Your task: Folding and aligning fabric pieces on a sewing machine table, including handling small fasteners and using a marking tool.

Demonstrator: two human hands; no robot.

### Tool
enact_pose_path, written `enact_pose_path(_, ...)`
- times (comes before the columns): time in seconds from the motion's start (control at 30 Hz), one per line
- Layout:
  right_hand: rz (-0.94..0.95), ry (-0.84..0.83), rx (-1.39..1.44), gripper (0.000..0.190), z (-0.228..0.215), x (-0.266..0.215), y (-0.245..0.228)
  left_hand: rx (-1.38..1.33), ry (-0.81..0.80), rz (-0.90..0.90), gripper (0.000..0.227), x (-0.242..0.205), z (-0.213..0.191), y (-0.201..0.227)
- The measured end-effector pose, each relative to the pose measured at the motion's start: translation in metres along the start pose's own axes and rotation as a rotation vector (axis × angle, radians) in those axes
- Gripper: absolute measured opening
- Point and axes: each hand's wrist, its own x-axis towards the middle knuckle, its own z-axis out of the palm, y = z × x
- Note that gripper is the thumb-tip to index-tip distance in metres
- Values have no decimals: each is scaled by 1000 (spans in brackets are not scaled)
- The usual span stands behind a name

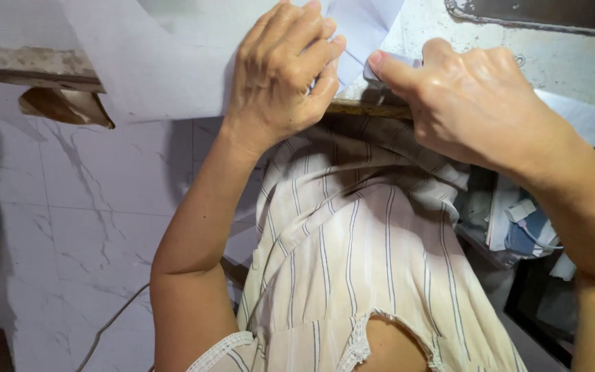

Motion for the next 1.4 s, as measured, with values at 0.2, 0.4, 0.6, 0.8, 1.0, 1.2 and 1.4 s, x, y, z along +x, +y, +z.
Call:
enact_pose_path(0.2, 136, -229, 225, 49, -7, -29, 16, -39, 18, -7, 7, 0, -1, 6)
enact_pose_path(0.4, 50, 164, 427, 34, 2, -12, 4, -151, -24, -141, 8, -2, 0, 6)
enact_pose_path(0.6, 74, 237, 364, 30, 18, 25, -16, -228, -40, -190, 12, -5, 5, 1)
enact_pose_path(0.8, 60, 285, 374, 32, 19, 37, -22, -312, -32, -180, 17, -8, 10, -5)
enact_pose_path(1.0, 67, 268, 387, 30, 17, 32, -22, -356, -67, -252, 38, 0, -2, -3)
enact_pose_path(1.2, 84, 322, 392, 30, 24, 39, -27, -338, -130, -301, 52, -1, -2, -4)
enact_pose_path(1.4, 108, 367, 403, 32, 35, 46, -31, -309, -102, -239, 44, 0, -1, -4)
